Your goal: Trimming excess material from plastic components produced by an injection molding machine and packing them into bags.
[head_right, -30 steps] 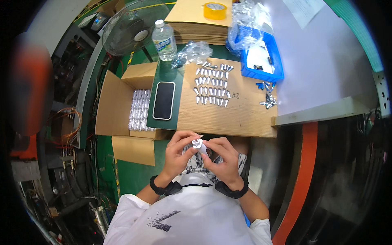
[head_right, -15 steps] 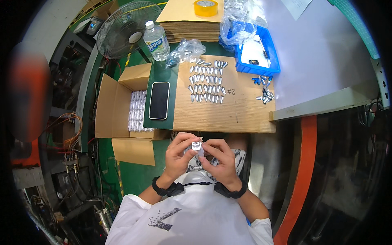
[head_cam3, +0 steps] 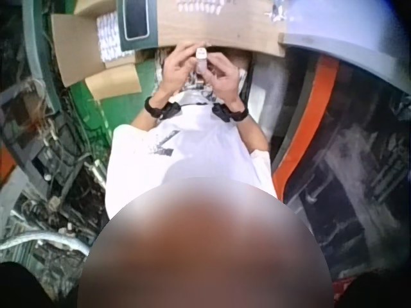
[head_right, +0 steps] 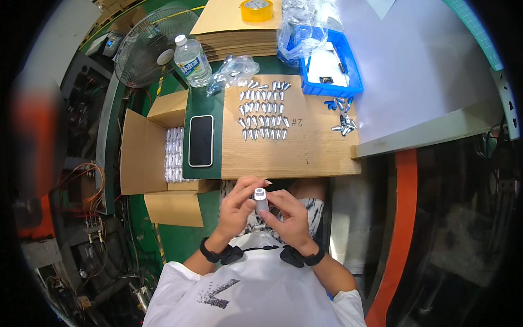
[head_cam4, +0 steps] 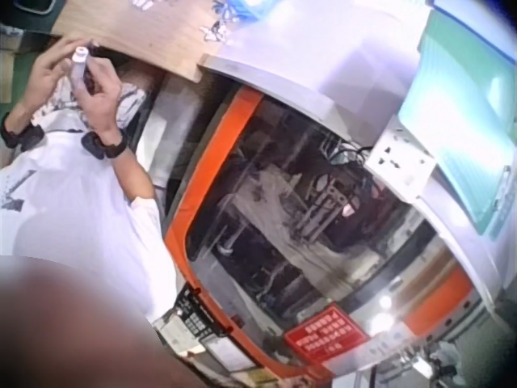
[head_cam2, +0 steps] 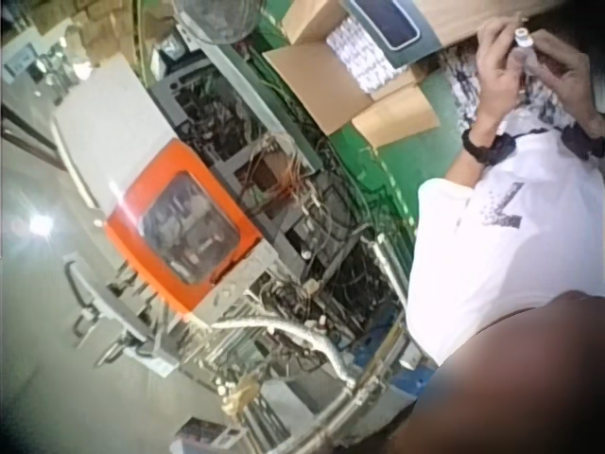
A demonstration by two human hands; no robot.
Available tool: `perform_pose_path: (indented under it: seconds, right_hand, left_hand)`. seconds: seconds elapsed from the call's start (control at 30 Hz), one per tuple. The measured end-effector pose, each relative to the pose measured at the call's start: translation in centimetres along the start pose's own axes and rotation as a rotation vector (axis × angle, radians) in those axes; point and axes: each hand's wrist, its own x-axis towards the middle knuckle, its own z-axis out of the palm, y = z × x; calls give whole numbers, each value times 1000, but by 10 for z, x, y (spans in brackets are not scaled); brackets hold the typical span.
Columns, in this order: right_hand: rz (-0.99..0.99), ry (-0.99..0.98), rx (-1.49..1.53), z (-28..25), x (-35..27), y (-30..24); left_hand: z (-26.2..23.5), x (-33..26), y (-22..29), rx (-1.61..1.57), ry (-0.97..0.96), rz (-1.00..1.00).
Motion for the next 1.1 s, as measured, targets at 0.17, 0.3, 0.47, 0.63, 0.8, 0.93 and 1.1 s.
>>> perform_pose_path:
  seconds: [0.17, 0.3, 0.47, 0.63, 0.8, 0.93, 1.1]
  right_hand:
    - [164, -35, 276, -8, 22, -11]
    - [292, -246, 354, -21, 38, -1]
    - [651, -373, 398, -25, 65, 6]
    - [404, -252, -49, -62, 154, -13]
    - [25, 515, -1001, -206, 296, 33]
    - [320, 263, -1385, -243, 343, 67]
    - [410, 225, -1417, -218, 366, 81]
  left_hand:
    - [-14, 12, -18, -538, -280, -381]
    - [-20, 22, -29, -698, -291, -302]
    - [-24, 26, -47, -668, -164, -343]
    - [-46, 25, -48, -482, 20, -277]
    - [-47, 36, -47, -198, -37, -175]
    - [-50, 36, -38, 111, -69, -61]
    - [-63, 21, -31, 185, -49, -160]
